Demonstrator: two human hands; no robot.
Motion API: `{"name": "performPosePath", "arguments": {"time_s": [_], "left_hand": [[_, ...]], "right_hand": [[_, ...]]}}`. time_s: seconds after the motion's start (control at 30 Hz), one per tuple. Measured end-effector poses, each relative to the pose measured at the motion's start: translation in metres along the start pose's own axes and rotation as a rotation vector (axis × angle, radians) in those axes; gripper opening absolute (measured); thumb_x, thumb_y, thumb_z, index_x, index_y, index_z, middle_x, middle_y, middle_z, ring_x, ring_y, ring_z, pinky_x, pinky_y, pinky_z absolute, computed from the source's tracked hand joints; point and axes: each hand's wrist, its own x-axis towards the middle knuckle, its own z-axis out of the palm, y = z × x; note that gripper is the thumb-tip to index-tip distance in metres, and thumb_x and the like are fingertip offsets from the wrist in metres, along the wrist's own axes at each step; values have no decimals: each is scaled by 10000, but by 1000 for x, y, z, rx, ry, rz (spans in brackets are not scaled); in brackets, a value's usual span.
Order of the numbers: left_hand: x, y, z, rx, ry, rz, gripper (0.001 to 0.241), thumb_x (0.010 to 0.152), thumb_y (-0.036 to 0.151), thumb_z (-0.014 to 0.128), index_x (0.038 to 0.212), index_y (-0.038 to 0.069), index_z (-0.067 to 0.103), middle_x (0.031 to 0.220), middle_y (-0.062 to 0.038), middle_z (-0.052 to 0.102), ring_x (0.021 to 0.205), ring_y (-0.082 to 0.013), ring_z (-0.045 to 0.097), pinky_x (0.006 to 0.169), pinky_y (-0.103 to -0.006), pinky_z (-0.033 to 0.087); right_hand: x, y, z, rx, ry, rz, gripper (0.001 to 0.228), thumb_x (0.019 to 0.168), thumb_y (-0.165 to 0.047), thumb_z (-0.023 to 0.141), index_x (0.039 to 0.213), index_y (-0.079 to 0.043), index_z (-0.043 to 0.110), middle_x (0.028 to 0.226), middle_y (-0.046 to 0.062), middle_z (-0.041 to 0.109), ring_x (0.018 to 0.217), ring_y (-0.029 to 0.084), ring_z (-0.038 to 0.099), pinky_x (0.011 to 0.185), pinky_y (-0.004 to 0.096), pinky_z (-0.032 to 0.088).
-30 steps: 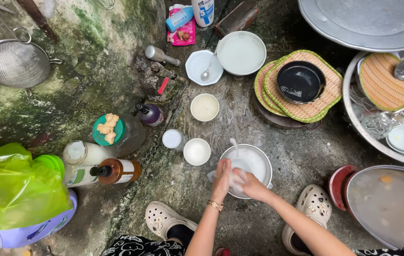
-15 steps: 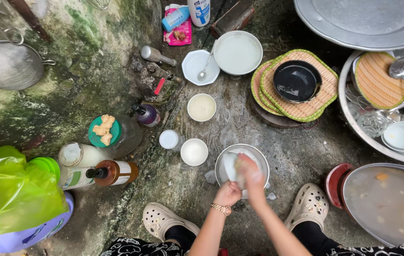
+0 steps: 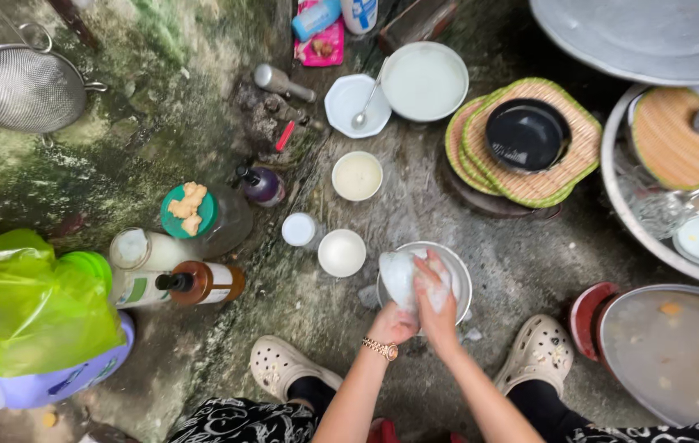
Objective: The person washes several bowls, a small pot, and a woven plastic tray by hand in a basin of soapy water on the floor, rinsing some items with water from a small cup and placing them in a large metal bowl.
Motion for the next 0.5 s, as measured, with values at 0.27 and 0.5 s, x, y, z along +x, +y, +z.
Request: {"name": "performPosePath", "arguments": {"time_s": [0.27, 0.5], "left_hand": [[-2, 7, 10, 155, -368, -106, 141, 1027, 82, 562, 1132, 9, 622, 868, -41, 649, 591, -72, 565, 500, -198, 434], [-10, 2, -12, 449, -310, -81, 79, 1007, 80, 640, 1079, 50, 633, 882, 4, 624, 598, -25, 532, 522, -171, 415]], "right_hand": [[19, 14, 3, -5, 84, 223, 433, 1066, -317, 528, 1414, -92, 651, 1388, 175, 664, 1201, 276, 593, 1018, 369, 455], [62, 7, -2, -110, -163, 398, 400, 1025, -302, 610, 1335, -79, 730, 1282, 247, 707, 1054, 423, 643, 867, 507, 496]]}}
